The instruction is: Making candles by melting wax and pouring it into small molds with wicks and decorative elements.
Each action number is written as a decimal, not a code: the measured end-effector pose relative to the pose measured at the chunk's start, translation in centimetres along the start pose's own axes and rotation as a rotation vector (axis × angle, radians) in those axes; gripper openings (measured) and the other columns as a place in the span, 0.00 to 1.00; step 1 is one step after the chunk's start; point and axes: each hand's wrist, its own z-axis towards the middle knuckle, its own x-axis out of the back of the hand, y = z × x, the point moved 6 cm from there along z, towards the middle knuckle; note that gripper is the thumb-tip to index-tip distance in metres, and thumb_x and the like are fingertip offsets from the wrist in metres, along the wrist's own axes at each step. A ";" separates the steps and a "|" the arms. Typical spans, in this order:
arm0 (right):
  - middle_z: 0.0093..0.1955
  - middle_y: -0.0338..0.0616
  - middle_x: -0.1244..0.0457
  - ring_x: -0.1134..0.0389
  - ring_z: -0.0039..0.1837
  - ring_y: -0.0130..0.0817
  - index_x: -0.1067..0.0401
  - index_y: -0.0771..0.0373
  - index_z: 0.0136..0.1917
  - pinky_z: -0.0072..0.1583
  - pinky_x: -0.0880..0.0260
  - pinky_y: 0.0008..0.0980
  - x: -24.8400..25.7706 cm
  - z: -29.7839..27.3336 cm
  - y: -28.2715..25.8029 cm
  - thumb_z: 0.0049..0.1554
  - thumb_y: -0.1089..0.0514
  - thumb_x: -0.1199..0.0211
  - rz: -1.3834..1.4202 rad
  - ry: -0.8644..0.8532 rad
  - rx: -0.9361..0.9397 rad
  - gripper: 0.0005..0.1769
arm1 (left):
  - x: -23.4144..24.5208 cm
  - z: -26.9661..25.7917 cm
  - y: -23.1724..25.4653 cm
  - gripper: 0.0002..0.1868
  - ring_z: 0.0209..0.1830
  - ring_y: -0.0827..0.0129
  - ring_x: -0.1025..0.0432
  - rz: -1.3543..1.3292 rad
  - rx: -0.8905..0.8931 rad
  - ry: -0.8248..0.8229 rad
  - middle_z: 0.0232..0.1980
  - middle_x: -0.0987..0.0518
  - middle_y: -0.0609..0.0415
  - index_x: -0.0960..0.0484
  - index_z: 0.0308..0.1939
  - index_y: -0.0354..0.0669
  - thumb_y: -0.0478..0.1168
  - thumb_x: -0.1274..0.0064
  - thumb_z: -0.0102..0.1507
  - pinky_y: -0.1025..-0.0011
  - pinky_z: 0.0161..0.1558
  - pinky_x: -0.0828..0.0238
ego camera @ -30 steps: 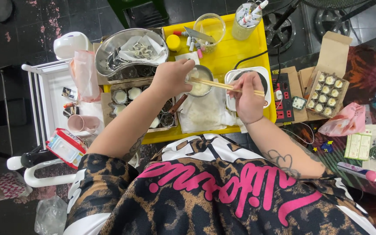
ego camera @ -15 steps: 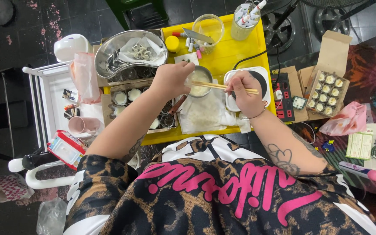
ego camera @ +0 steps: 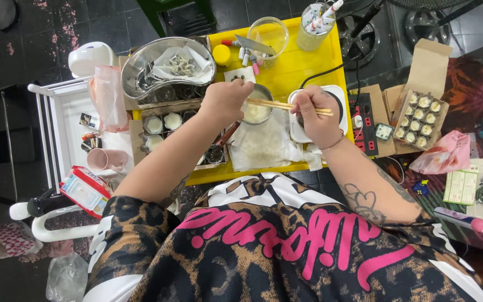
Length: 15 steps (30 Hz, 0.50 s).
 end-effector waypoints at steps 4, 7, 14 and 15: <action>0.43 0.39 0.36 0.36 0.46 0.23 0.33 0.64 0.50 0.51 0.32 0.24 -1.3 0.2 -1.6 0.73 0.57 0.47 0.104 -0.065 0.129 0.11 | -0.1 0.4 0.2 0.27 0.44 0.53 0.23 0.020 0.017 -0.034 0.48 0.22 0.54 0.28 0.51 0.48 0.39 0.35 0.50 0.57 0.39 0.27; 0.44 0.40 0.37 0.35 0.45 0.24 0.33 0.65 0.49 0.50 0.32 0.24 -1.3 0.1 -1.1 0.73 0.57 0.46 0.059 -0.108 0.116 0.11 | -0.7 0.7 -0.2 0.28 0.43 0.54 0.23 0.040 -0.004 0.011 0.46 0.22 0.53 0.28 0.52 0.47 0.38 0.36 0.50 0.57 0.38 0.27; 0.43 0.40 0.36 0.37 0.42 0.23 0.33 0.65 0.48 0.46 0.36 0.23 -0.6 -0.2 -1.0 0.72 0.58 0.46 0.027 0.013 0.059 0.12 | -0.8 0.8 0.2 0.26 0.40 0.53 0.23 0.040 -0.003 0.011 0.45 0.23 0.52 0.28 0.52 0.46 0.36 0.38 0.51 0.57 0.35 0.27; 0.44 0.40 0.37 0.35 0.44 0.24 0.32 0.66 0.49 0.48 0.33 0.23 -1.2 -0.1 -1.6 0.73 0.58 0.46 0.029 -0.062 0.109 0.12 | -0.6 0.9 0.3 0.26 0.40 0.53 0.23 0.036 -0.008 0.017 0.45 0.23 0.53 0.28 0.51 0.46 0.36 0.37 0.51 0.57 0.35 0.28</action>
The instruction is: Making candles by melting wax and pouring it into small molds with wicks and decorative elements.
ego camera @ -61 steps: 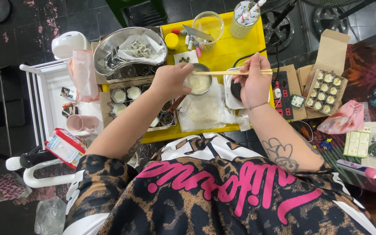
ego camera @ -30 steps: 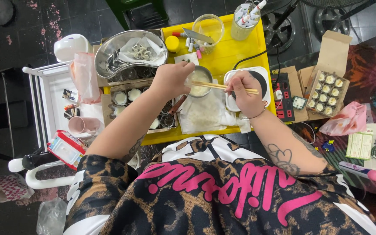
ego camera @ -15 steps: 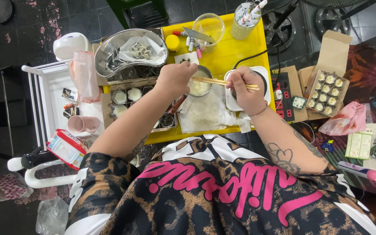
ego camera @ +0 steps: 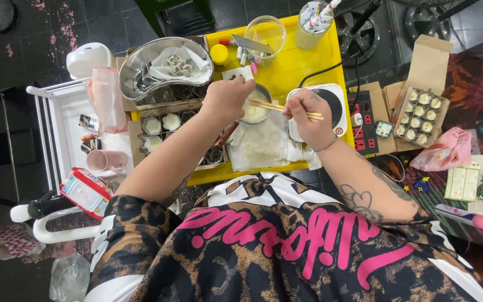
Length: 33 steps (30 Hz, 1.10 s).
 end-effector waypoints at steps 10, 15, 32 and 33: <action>0.43 0.40 0.37 0.36 0.42 0.23 0.31 0.66 0.46 0.45 0.35 0.23 -0.1 -0.5 0.0 0.72 0.59 0.45 -0.056 0.044 -0.009 0.12 | -0.9 0.2 -0.2 0.24 0.39 0.53 0.23 0.028 0.011 0.008 0.44 0.23 0.53 0.28 0.50 0.46 0.34 0.39 0.52 0.57 0.34 0.28; 0.41 0.38 0.37 0.37 0.40 0.21 0.33 0.65 0.46 0.43 0.37 0.21 0.8 -0.8 0.7 0.71 0.57 0.46 -0.035 0.158 -0.088 0.12 | -0.6 0.0 -0.3 0.25 0.39 0.53 0.23 0.012 0.021 0.026 0.45 0.23 0.52 0.28 0.51 0.46 0.33 0.39 0.51 0.56 0.33 0.28; 0.43 0.41 0.37 0.35 0.41 0.26 0.32 0.67 0.48 0.44 0.35 0.25 -0.6 0.5 -2.6 0.72 0.59 0.46 -0.218 0.111 0.061 0.11 | 1.1 -1.9 -0.3 0.29 0.47 0.51 0.25 -0.205 0.141 0.047 0.47 0.24 0.51 0.30 0.50 0.44 0.39 0.33 0.48 0.55 0.42 0.28; 0.43 0.42 0.37 0.35 0.41 0.26 0.32 0.67 0.48 0.44 0.34 0.25 -0.4 0.5 -2.8 0.72 0.60 0.46 -0.216 0.135 0.062 0.11 | 1.0 -2.0 -0.5 0.28 0.48 0.51 0.26 -0.232 0.160 0.059 0.46 0.24 0.51 0.30 0.49 0.44 0.40 0.33 0.48 0.56 0.44 0.28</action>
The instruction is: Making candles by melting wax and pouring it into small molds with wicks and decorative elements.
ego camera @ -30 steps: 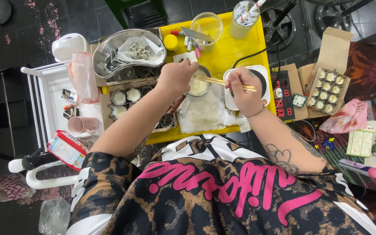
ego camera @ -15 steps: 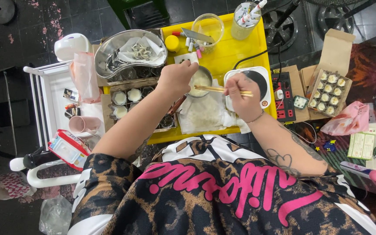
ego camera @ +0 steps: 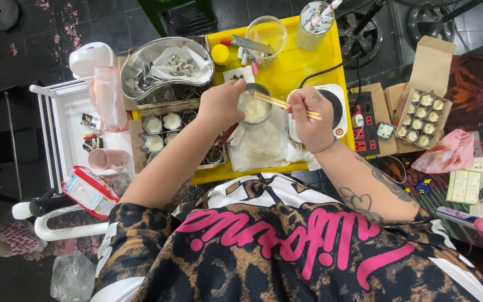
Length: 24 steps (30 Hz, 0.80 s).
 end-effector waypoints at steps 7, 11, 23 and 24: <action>0.40 0.45 0.36 0.35 0.40 0.35 0.29 0.68 0.47 0.44 0.36 0.31 -1.5 0.3 -3.6 0.69 0.62 0.41 -0.182 -0.121 0.136 0.08 | 0.0 -0.3 -0.4 0.30 0.48 0.51 0.26 -0.052 0.044 0.004 0.47 0.22 0.52 0.29 0.49 0.44 0.42 0.32 0.47 0.56 0.44 0.28; 0.41 0.46 0.36 0.35 0.41 0.37 0.29 0.69 0.47 0.45 0.36 0.32 -1.3 0.7 -3.7 0.69 0.63 0.41 -0.187 -0.117 0.125 0.08 | 0.2 -0.7 -0.5 0.29 0.49 0.51 0.25 -0.092 0.076 -0.022 0.47 0.21 0.51 0.28 0.48 0.44 0.44 0.32 0.48 0.56 0.45 0.28; 0.43 0.42 0.38 0.33 0.42 0.27 0.30 0.68 0.46 0.46 0.33 0.25 -0.7 -3.1 -2.5 0.70 0.59 0.45 -0.098 -0.037 -0.049 0.12 | -0.8 -2.4 -3.5 0.28 0.50 0.73 0.28 -0.919 0.015 -0.068 0.51 0.21 0.59 0.24 0.55 0.43 0.41 0.31 0.53 0.72 0.53 0.29; 0.44 0.43 0.38 0.34 0.43 0.27 0.30 0.68 0.47 0.47 0.33 0.25 -0.9 -3.6 -2.4 0.71 0.59 0.45 -0.058 -0.046 -0.059 0.12 | -0.6 -2.8 -3.4 0.29 0.53 0.75 0.29 -1.047 -0.006 -0.096 0.52 0.22 0.62 0.22 0.58 0.44 0.38 0.32 0.53 0.73 0.57 0.30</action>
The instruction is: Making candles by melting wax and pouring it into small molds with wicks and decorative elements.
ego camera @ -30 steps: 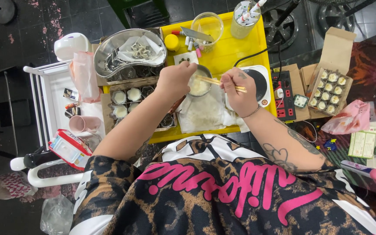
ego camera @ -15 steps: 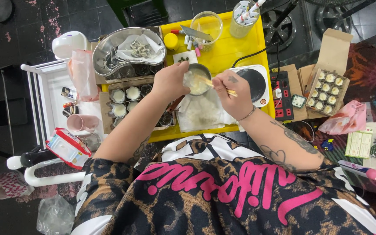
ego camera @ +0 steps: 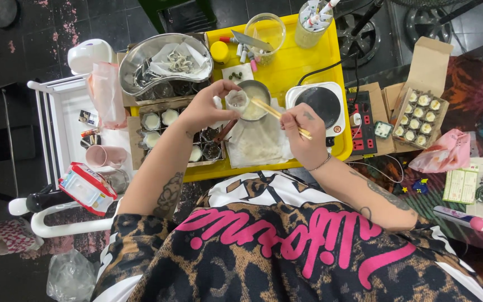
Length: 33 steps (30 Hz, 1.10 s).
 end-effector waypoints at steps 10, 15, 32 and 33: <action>0.46 0.47 0.36 0.33 0.47 0.40 0.29 0.67 0.46 0.50 0.33 0.33 -0.1 -1.9 -0.8 0.67 0.62 0.40 -0.166 -0.022 0.083 0.08 | -0.3 -0.2 2.8 0.29 0.54 0.73 0.33 0.194 -0.090 -0.029 0.50 0.25 0.60 0.21 0.56 0.42 0.38 0.29 0.51 0.73 0.57 0.34; 0.48 0.50 0.35 0.31 0.48 0.45 0.25 0.64 0.48 0.50 0.31 0.37 -1.0 -3.3 -0.2 0.61 0.61 0.35 -0.227 -0.168 0.103 0.04 | -2.7 1.7 7.6 0.28 0.52 0.74 0.28 0.357 -0.257 -0.091 0.54 0.22 0.56 0.20 0.57 0.41 0.39 0.29 0.54 0.74 0.48 0.27; 0.47 0.46 0.36 0.32 0.48 0.45 0.27 0.63 0.49 0.50 0.31 0.38 -0.2 -2.4 -0.6 0.57 0.64 0.32 -0.219 -0.231 0.180 0.06 | -14.4 13.7 4.8 0.29 0.56 0.57 0.28 0.692 -0.467 -0.484 0.53 0.22 0.54 0.22 0.57 0.52 0.39 0.32 0.51 0.62 0.54 0.29; 0.48 0.46 0.36 0.32 0.48 0.46 0.27 0.63 0.49 0.50 0.31 0.38 -0.1 -2.4 -0.6 0.57 0.65 0.32 -0.211 -0.229 0.169 0.06 | -14.7 14.1 4.6 0.30 0.59 0.57 0.29 0.699 -0.478 -0.504 0.54 0.22 0.54 0.22 0.57 0.53 0.39 0.31 0.52 0.62 0.55 0.30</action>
